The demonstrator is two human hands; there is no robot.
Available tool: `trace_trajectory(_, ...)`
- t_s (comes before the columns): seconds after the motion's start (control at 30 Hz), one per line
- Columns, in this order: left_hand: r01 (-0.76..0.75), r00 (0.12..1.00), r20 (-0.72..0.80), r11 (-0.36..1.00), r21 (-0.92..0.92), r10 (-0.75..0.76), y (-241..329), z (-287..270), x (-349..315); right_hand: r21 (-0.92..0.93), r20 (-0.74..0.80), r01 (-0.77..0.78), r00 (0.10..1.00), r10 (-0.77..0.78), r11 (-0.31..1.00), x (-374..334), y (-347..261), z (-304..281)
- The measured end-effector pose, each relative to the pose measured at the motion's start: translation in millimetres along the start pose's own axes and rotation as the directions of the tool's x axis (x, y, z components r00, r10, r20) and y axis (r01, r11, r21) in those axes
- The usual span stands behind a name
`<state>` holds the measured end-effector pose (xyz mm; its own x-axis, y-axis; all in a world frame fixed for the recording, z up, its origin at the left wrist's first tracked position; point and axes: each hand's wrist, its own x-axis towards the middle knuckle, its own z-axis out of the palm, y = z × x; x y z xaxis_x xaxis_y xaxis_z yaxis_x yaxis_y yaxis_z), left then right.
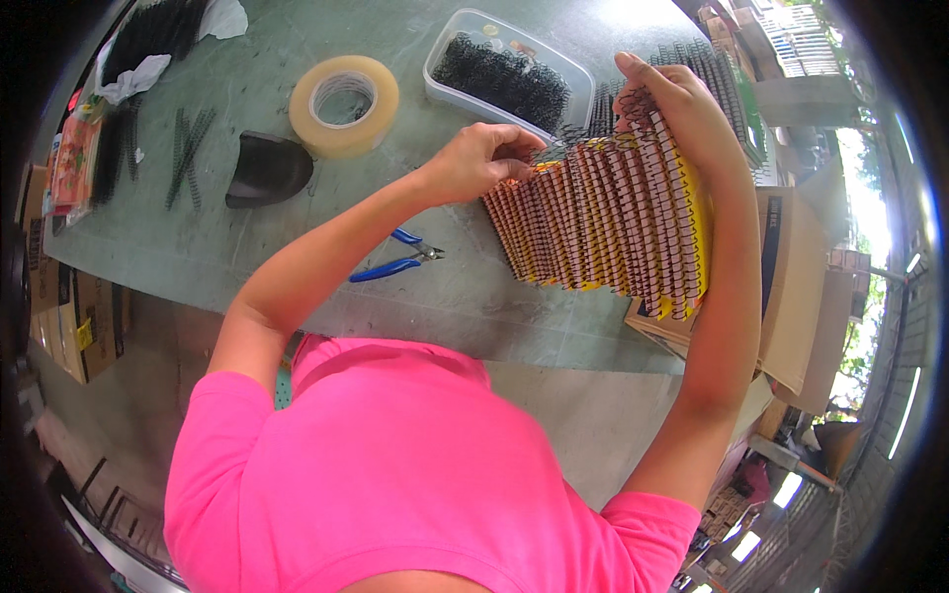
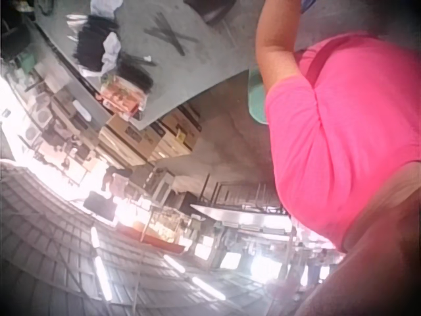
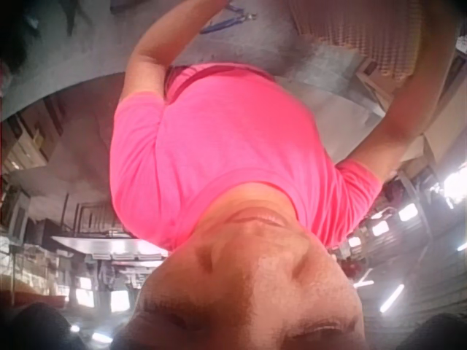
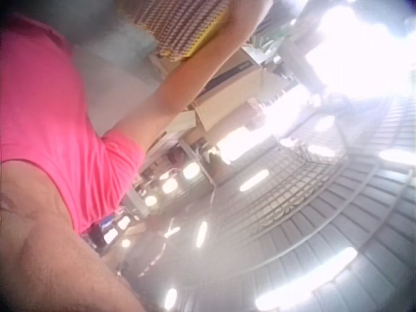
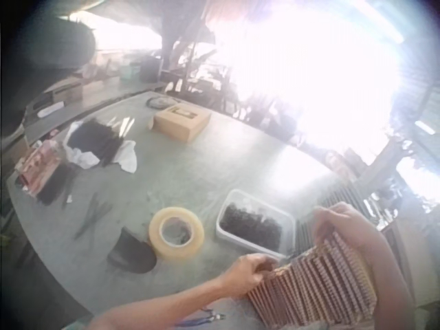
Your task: The person uses blue pliers to trim the ends of plastic spirals that have been inserted into a stack of yellow notebooks.
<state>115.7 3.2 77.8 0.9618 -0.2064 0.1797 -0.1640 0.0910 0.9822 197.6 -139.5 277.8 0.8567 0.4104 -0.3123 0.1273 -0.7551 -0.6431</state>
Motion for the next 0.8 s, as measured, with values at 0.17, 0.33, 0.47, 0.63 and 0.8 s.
trace_trajectory(0.17,0.249,0.968,0.062,0.957,-0.151,-0.243,8.3,0.4,-1.1,0.023,-0.025,0.014,1.0,-0.014,1.0,-2.9,3.1,0.4)
trace_trajectory(0.33,0.251,0.968,0.082,0.921,-0.297,-0.237,6.3,2.8,-1.2,-0.013,0.029,-0.001,1.0,0.001,1.0,-0.3,2.5,-3.5)
trace_trajectory(0.47,0.166,0.986,0.065,0.907,-0.386,-0.153,2.8,3.2,-0.3,0.027,0.003,0.022,1.0,-0.022,0.999,-0.3,3.7,0.2)
trace_trajectory(0.63,0.036,0.985,0.165,0.99,0.136,-0.059,11.0,-29.3,-26.6,0.017,0.006,-0.021,1.0,0.021,1.0,2.2,7.2,-1.6)
trace_trajectory(0.8,-0.334,0.867,0.449,0.417,0.846,-0.217,8.3,-53.5,-111.8,-0.02,-0.016,0.045,0.999,-0.045,0.999,-4.7,6.3,-3.3)
